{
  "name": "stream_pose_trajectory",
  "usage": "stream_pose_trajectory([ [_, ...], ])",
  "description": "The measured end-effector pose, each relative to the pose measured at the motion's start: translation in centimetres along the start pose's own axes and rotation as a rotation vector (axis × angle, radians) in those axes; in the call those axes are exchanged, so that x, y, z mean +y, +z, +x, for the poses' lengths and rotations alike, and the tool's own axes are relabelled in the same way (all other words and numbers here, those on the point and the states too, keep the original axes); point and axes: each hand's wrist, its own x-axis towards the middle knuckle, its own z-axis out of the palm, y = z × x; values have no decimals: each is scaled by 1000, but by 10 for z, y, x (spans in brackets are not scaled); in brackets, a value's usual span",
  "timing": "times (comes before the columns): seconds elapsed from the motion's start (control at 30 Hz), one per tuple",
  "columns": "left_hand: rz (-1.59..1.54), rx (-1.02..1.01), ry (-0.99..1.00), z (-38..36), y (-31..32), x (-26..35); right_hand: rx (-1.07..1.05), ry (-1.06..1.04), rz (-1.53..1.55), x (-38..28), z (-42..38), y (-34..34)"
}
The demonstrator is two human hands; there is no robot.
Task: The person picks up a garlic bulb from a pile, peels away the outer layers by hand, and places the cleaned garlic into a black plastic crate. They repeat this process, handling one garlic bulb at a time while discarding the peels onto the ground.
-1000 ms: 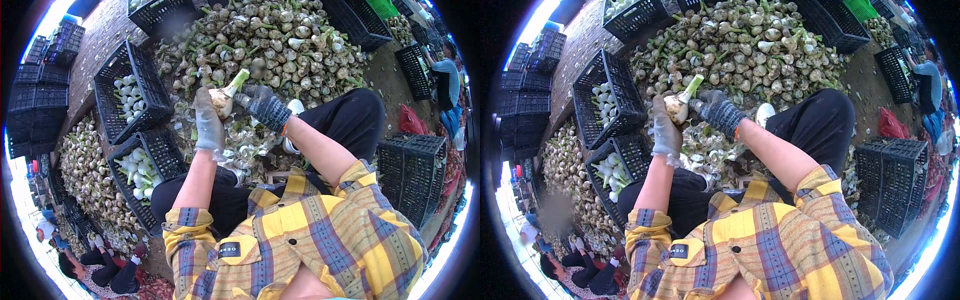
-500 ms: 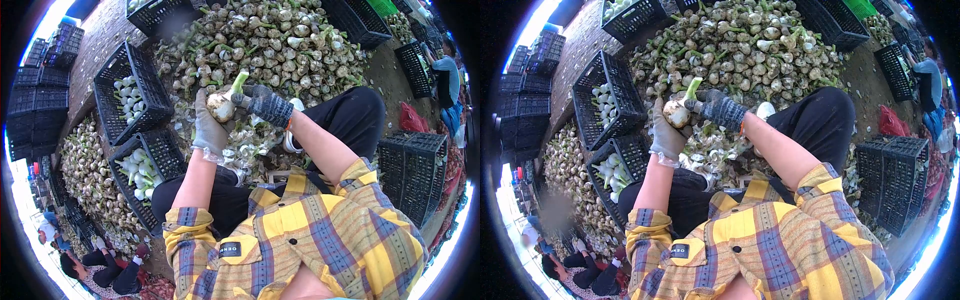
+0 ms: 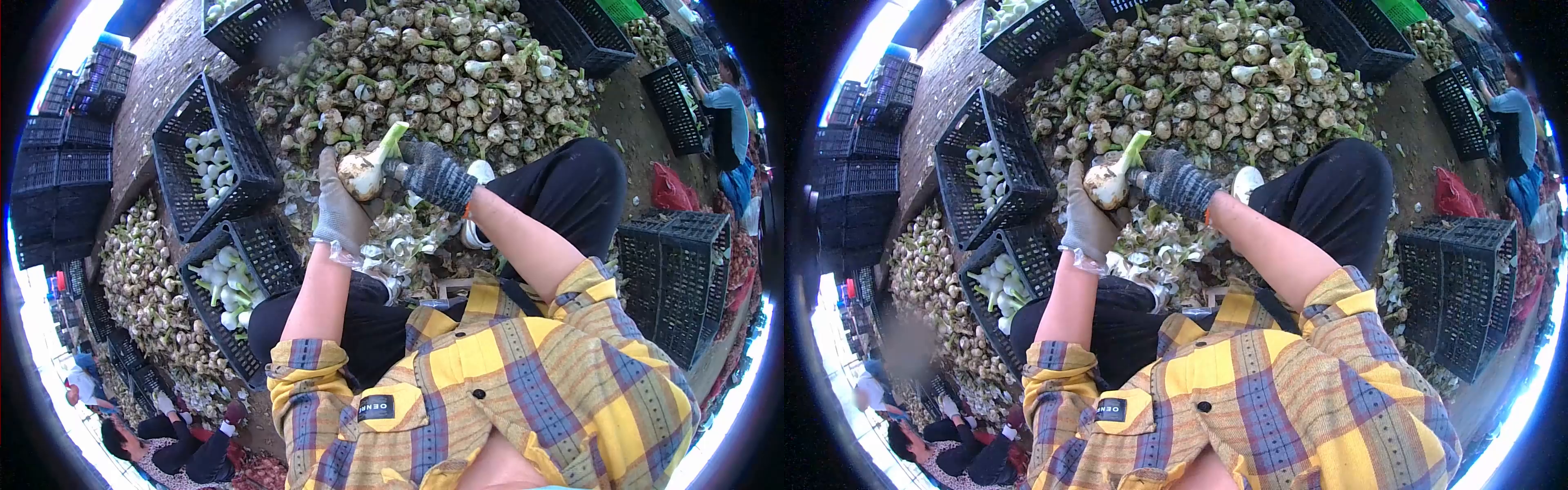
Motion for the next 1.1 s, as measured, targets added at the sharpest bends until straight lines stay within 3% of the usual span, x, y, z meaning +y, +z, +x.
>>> stream_pose_trajectory([
  [0.03, 70, 8, 36, 3, -3, -2, 31, 40, -133, -1, 2, 1],
  [0.13, 308, -27, 172, 4, -5, -10, 126, 145, 488, 13, 8, 16],
  [0.17, 447, 127, 485, 6, -1, -28, 155, 179, 696, 20, 9, 20],
  [0.23, 890, 86, 1114, 17, -7, -32, 199, 119, 553, 13, 7, 15],
  [0.3, 575, 80, 633, 6, -4, -23, 247, 99, 485, 3, 5, 10],
  [0.33, 417, 75, 393, -1, 1, -16, 220, 134, 611, 6, 6, 12],
  [0.37, 272, 23, 247, 12, -12, -12, 235, 120, 546, 6, 7, 13],
  [0.43, 8, -114, 132, 6, 1, -10, 268, 92, 412, 7, 7, 13],
  [0.5, 125, -28, 125, 11, -11, -15, 321, 14, 434, 20, 17, 25],
  [0.53, 324, 108, 160, 9, -11, -15, 461, -140, 44, 30, 23, 33],
  [0.57, 419, 75, 305, 35, -42, -27, 476, -130, 242, 23, 23, 36],
  [0.6, 706, 9, 463, 22, -27, -23, 583, -219, 184, 50, 40, 62],
  [0.63, 685, 126, 514, 14, -18, -30, 385, -47, 237, 41, 26, 55],
  [0.67, 499, 170, 509, 4, 1, -31, 409, -60, 267, 23, 17, 42],
  [0.7, 330, -105, 325, 7, -7, -23, 397, -4, 21, 52, 43, 69],
  [0.73, 168, -197, 265, 6, -8, -23, 367, 68, -82, 40, 40, 63],
  [0.77, 16, -253, 204, 2, -9, -19, 180, 117, -304, 21, 33, 50],
  [0.8, -39, -254, 177, 1, -7, -21, 417, 218, 226, 27, 38, 63],
  [0.87, -75, -275, 72, -6, -2, -15, 514, 146, 351, 0, 13, 46],
  [0.9, 64, -232, 176, -4, -1, -18, 425, 201, 245, -4, 15, 36],
  [0.97, 337, -129, 391, -1, -4, -25, 396, 96, 192, -11, 5, 27],
  [1.0, 299, -71, 437, -5, 0, -26, 396, 56, 153, -12, 5, 27],
  [1.1, 73, -176, 213, 0, -17, -20, 404, 128, 265, -10, 9, 26],
])
